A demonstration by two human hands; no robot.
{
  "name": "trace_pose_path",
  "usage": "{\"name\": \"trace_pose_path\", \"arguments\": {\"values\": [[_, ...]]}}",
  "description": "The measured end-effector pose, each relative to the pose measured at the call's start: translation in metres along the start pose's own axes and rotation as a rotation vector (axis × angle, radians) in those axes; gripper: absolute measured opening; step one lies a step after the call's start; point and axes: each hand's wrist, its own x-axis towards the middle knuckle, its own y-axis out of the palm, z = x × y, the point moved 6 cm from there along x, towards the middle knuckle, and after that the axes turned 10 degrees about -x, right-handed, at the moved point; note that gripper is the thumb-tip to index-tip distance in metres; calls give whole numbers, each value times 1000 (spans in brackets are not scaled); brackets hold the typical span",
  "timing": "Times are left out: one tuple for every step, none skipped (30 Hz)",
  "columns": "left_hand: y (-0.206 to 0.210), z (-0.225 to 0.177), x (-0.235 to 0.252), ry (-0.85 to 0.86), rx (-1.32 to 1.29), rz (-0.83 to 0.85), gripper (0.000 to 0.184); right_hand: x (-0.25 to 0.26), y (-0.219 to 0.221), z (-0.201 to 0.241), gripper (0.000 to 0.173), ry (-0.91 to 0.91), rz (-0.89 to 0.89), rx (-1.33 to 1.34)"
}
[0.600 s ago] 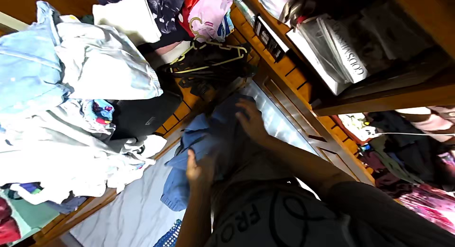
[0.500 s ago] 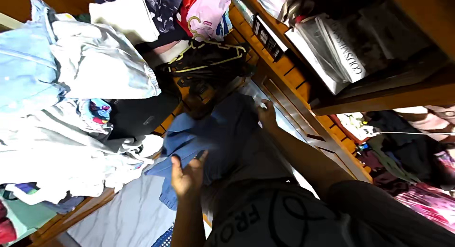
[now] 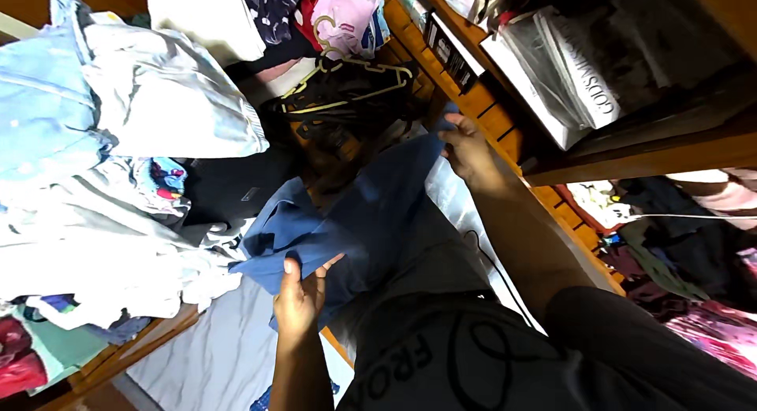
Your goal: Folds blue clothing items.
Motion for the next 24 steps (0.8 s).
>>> {"name": "trace_pose_path", "arguments": {"values": [[5,3,5,-6,58,16,45,-1,5,15,49,-64,49,-7],[11,7,11,-11,110,34,44,-1,10,25,48,-115,82,-3],[17,12,17,-23,162,47,43,1,13,31,46,-144,98,13],[23,18,23,-41,208,60,41,4,14,32,46,-149,97,32],[30,25,27,-68,254,75,39,8,14,26,45,-125,77,47],[38,33,31,-97,296,90,37,12,13,15,47,-71,48,53],[45,42,34,-139,349,99,36,17,10,-1,49,2,22,53],[51,52,38,-197,427,102,34,22,7,-22,52,81,3,58],[56,64,42,-262,520,109,34,26,4,-46,55,157,-2,79],[57,78,46,-310,624,106,35,27,2,-71,55,238,3,117],[56,93,50,-347,722,98,38,25,1,-96,52,319,-4,151],[53,108,53,-390,800,94,50,21,0,-117,44,399,-26,186],[49,120,56,-441,857,98,69,16,2,-129,38,477,-55,222],[45,131,59,-473,899,103,83,11,6,-135,40,535,-49,259],[43,138,61,-486,935,114,89,7,11,-136,45,580,-29,303],[44,142,61,-490,960,126,91,6,16,-133,51,611,-13,352],[45,143,62,-495,968,138,91,8,20,-129,52,621,-13,384],[47,143,62,-505,952,147,89,13,22,-124,47,607,-33,379],[47,142,64,-510,909,143,87,20,24,-116,39,567,-72,341],[44,142,66,-514,830,130,86,24,25,-103,35,498,-132,260],[40,142,69,-510,729,103,87,26,28,-82,38,382,-169,143],[35,141,71,-518,627,69,92,24,34,-55,42,214,-159,-4],[31,141,72,-522,528,40,98,16,46,-23,46,25,-94,-172],[26,141,71,-520,440,25,105,0,63,6,47,-151,27,-344]]}}
